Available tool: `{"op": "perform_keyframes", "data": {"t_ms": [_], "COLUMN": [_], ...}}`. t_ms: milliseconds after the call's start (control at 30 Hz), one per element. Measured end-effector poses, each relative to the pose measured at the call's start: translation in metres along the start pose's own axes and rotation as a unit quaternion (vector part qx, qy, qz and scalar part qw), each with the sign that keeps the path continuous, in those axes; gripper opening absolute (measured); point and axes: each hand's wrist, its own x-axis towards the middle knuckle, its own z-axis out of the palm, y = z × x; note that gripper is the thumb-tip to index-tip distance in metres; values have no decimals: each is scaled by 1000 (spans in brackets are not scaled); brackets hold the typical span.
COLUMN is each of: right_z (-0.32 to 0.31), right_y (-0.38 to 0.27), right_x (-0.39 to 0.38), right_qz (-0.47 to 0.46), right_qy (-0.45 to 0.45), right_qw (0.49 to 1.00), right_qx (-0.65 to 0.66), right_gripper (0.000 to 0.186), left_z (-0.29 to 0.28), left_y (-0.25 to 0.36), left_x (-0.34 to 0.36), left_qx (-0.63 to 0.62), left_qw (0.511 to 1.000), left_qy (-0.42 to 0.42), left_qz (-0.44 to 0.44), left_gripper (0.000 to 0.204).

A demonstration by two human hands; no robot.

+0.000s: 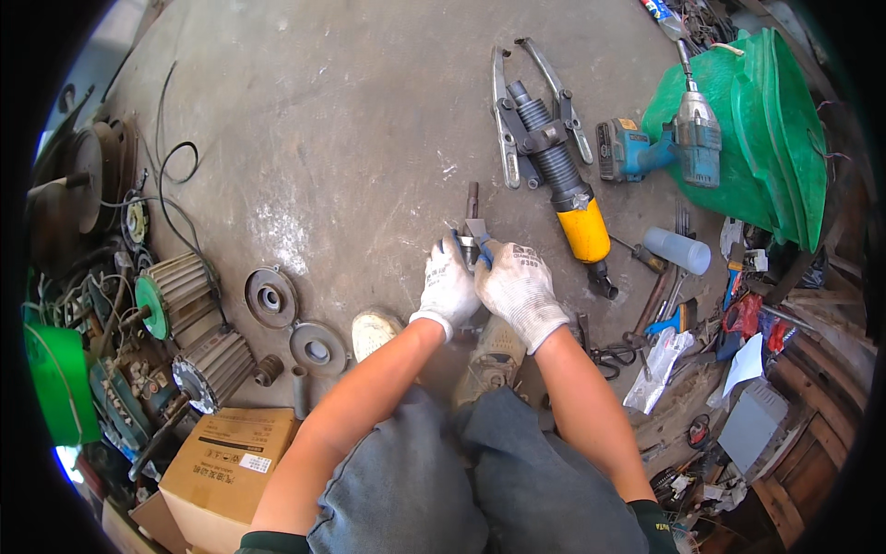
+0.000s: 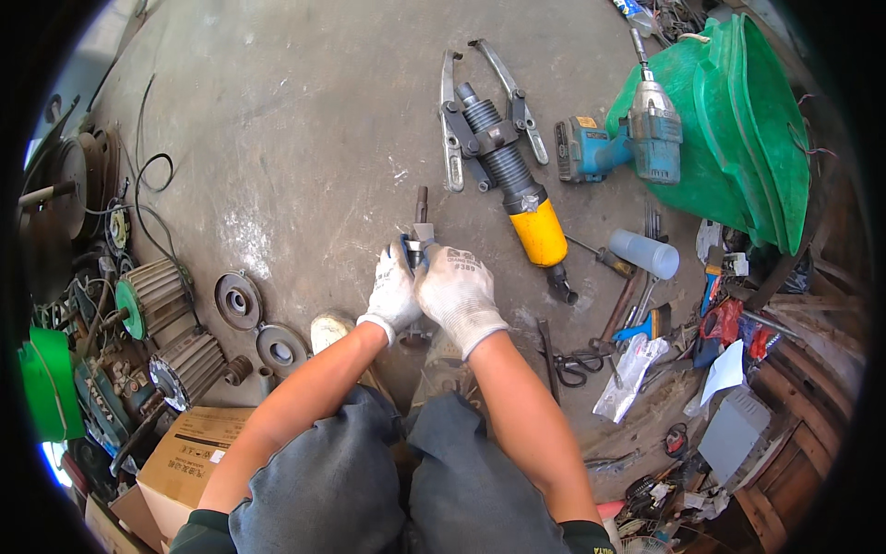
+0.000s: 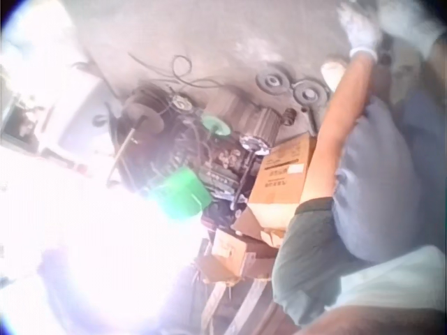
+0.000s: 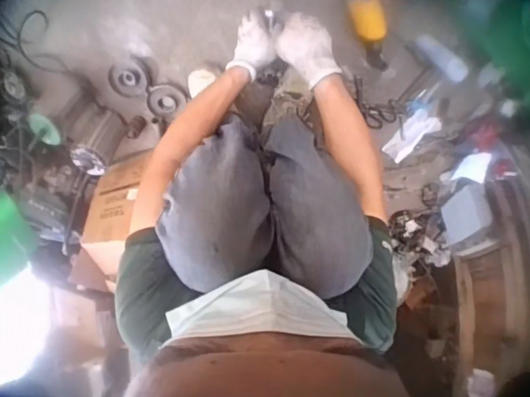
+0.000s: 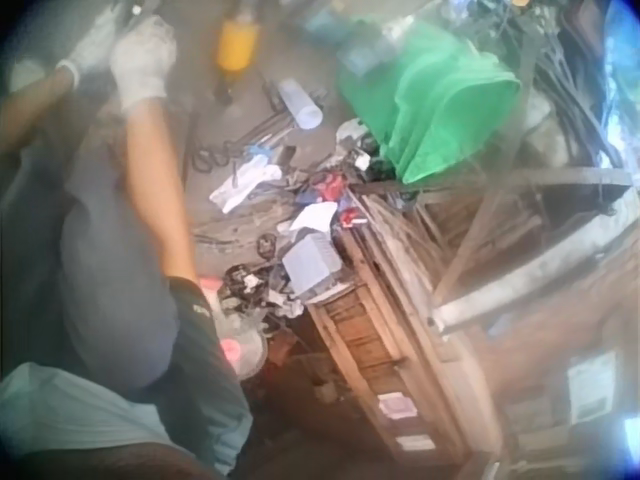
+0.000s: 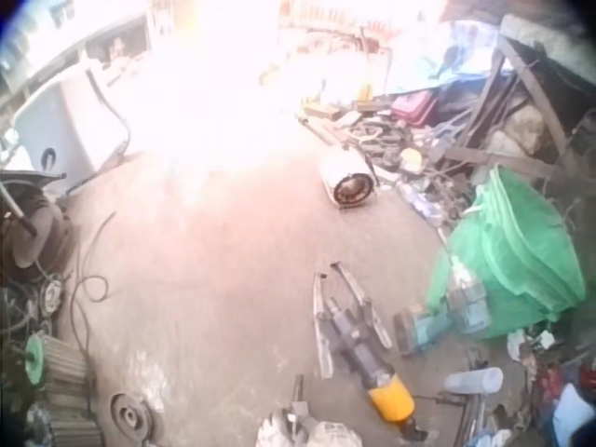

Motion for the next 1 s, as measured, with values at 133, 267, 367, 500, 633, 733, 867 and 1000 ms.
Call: {"op": "perform_keyframes", "data": {"t_ms": [133,267,367,500,633,733,867,1000], "right_z": [-4,5,4,-1,-46,-47,-38,-49], "right_y": [14,16,21,27,35,49,52,67], "right_x": [-23,-23,-18,-26,-35,-36,-45,-56], "right_qz": [-9,17,22,13,5,33,31,-4], "right_qy": [-48,-30,-27,-29,-66,-70,-69,-55], "right_qw": [999,999,999,999,998,995,996,997], "right_qx": [-10,35,29,18,-3,62,49,59], "right_gripper": [37,38,39,42,45,47,38,36], "left_z": [1,9,8,6,9,18,20,18], "left_y": [-2,-9,2,14,26,38,46,55], "left_x": [-18,-21,-16,-26,-28,-33,-34,-49], "left_qx": [14,16,-15,-17,-43,-79,-68,-28], "left_qw": [999,999,1000,1000,999,996,997,998], "left_qy": [17,35,-16,-12,-21,10,-15,12], "left_qz": [30,30,-6,-19,1,30,-29,53], "left_gripper": [68,65,80,82,89,81,71,64]}}
